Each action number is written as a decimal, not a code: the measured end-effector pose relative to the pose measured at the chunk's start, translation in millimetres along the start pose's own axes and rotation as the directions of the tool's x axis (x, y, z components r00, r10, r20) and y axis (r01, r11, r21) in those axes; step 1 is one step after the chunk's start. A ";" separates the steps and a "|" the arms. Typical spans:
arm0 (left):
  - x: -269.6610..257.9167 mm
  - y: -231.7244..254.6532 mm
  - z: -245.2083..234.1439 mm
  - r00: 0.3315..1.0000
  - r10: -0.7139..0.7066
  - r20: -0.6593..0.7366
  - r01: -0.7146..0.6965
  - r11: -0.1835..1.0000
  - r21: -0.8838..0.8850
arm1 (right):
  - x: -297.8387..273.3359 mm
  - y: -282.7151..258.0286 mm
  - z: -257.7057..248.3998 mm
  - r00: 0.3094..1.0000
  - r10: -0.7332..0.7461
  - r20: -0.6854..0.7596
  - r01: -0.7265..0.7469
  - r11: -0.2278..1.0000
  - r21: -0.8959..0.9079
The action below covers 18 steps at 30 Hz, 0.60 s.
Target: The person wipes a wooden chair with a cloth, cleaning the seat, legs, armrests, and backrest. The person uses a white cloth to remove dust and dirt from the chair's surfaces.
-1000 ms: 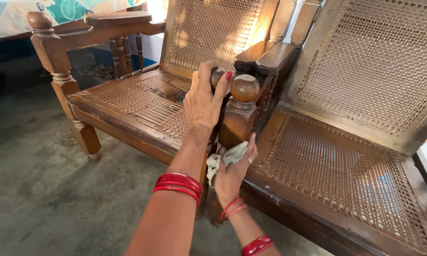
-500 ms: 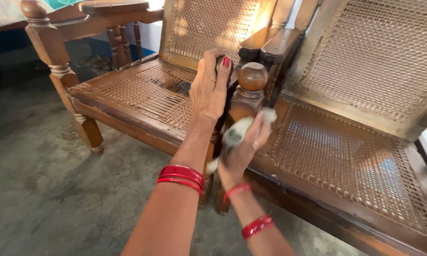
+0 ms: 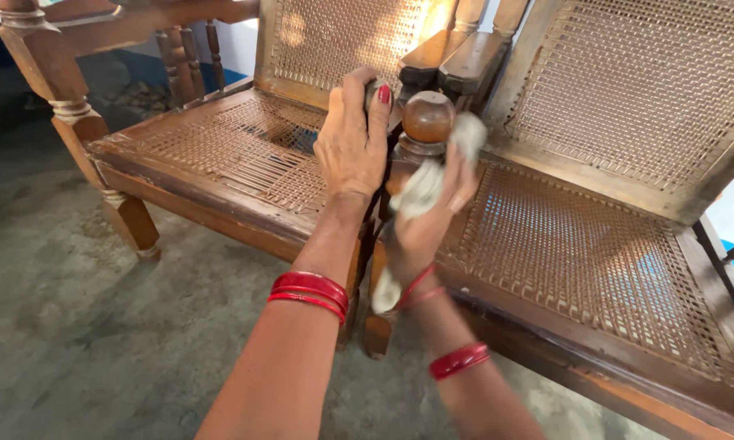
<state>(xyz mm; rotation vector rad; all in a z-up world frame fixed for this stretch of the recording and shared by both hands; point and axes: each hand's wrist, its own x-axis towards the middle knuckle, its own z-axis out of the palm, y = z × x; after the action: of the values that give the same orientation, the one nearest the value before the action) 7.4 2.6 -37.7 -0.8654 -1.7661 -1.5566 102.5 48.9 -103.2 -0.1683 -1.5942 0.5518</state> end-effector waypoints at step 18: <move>-6.0 -8.6 -6.1 0.988 0.155 -0.006 -0.155 0.988 -0.014 | -57.8 61.0 -63.6 0.467 -0.354 0.810 0.841 0.462 -0.283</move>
<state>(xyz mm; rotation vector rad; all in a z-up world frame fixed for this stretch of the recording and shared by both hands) 4.2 -4.6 -46.9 -0.9811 -1.6439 -1.4711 157.3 92.8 -181.6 0.1666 -2.3287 -0.7387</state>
